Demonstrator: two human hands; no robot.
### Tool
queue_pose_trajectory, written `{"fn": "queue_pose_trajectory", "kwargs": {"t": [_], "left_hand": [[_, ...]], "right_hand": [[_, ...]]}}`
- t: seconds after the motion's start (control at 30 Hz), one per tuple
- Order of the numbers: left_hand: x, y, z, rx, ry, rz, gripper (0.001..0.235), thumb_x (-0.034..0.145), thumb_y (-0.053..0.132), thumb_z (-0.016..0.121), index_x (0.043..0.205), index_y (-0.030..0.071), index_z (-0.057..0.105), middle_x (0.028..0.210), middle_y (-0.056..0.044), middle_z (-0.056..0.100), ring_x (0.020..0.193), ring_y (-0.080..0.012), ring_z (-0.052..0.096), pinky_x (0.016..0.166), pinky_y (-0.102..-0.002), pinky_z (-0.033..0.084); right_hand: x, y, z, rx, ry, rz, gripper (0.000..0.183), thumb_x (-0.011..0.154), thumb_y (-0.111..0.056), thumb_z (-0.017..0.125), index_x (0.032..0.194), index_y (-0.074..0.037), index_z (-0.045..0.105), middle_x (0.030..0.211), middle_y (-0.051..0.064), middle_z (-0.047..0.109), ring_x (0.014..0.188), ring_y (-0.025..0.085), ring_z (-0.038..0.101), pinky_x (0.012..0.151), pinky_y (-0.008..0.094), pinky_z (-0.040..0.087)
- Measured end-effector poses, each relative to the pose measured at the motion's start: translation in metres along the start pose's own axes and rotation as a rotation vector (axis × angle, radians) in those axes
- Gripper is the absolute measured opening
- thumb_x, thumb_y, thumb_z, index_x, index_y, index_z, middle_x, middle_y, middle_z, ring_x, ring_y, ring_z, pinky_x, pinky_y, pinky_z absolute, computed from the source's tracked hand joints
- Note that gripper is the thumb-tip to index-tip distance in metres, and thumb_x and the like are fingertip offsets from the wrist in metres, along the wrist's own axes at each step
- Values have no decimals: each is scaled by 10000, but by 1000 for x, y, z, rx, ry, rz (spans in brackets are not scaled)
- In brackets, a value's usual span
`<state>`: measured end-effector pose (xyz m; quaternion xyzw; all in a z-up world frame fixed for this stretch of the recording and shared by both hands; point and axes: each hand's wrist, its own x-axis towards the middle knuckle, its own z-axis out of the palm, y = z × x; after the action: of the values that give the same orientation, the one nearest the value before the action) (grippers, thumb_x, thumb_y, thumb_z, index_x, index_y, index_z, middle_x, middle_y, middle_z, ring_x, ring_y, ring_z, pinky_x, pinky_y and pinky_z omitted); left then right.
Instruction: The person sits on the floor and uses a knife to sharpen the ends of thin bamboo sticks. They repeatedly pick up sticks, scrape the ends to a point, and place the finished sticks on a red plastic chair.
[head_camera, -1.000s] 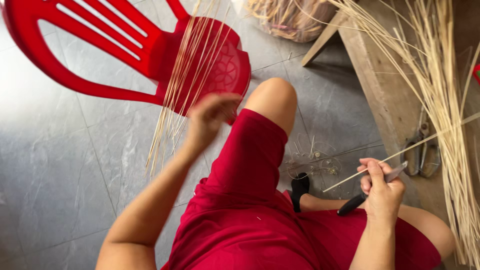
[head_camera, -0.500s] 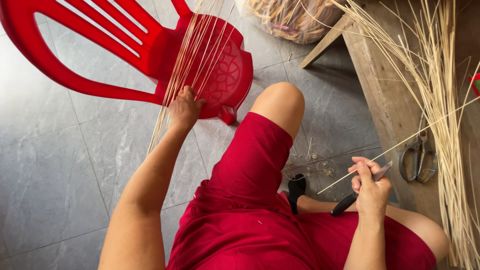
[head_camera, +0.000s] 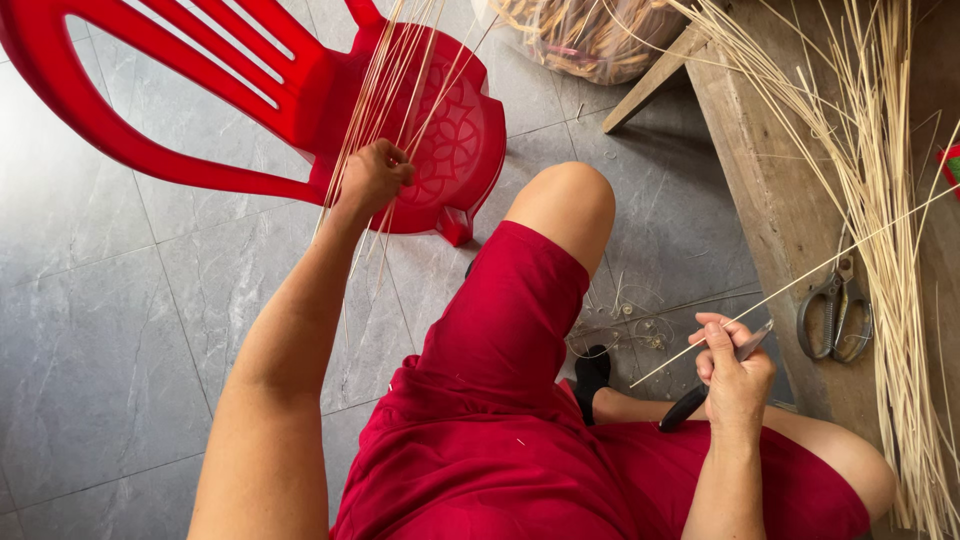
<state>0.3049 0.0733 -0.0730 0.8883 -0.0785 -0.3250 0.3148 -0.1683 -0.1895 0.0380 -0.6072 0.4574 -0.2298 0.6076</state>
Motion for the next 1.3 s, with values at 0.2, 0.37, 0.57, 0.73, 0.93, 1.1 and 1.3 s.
{"fn": "queue_pose_trajectory", "kwargs": {"t": [0.2,0.37,0.57,0.73,0.93,1.1,1.3], "left_hand": [[1,1,4,394,241,115,434,856,258,798,1194,90,585,1021,-193,719,980,-391,688,789,-506,557],[11,-7,26,518,303,170,294,894,276,774,1054,51,672,1112,-197,713,996,-388,705,803,-485,573],[-16,27,28,247,133,284,226,888,286,750,928,64,762,903,-134,749,795,-274,731,727,-410,568],[-99,101,17,-115,-59,480,195,965,226,660,1006,47,725,739,-97,749,673,-140,733,624,-303,560],[-219,188,55,-413,-394,839,147,1006,126,659,1092,19,711,817,-54,712,694,-77,622,629,-243,525],[-264,249,110,-596,-620,812,167,1044,170,645,1086,15,691,836,-15,691,717,-46,594,613,-235,527],[-292,277,164,-691,-741,863,160,1017,120,666,1131,32,736,916,1,598,708,-54,504,589,-211,434]], "right_hand": [[0,2,4,3,-15,7,205,1035,-148,650,1125,31,691,873,78,671,552,43,471,475,166,323],[1,8,5,-16,-24,15,214,1025,-146,652,1127,37,696,864,74,671,554,43,466,476,172,330],[-1,9,9,-40,-46,13,218,1009,-154,660,1102,32,725,849,48,666,556,39,454,472,179,313],[-17,-13,28,-195,-86,-66,211,991,-154,665,1056,12,777,800,35,694,552,36,472,475,180,344],[-47,-59,70,64,-144,-68,231,975,-99,647,1167,-13,743,772,7,656,546,36,497,455,194,332],[-58,-86,68,95,-108,-212,120,998,-73,650,1057,5,719,749,-5,633,537,47,512,470,216,396],[-62,-110,-10,-35,-98,-205,82,963,-82,703,971,-11,745,815,3,719,675,64,618,585,250,502]]}}
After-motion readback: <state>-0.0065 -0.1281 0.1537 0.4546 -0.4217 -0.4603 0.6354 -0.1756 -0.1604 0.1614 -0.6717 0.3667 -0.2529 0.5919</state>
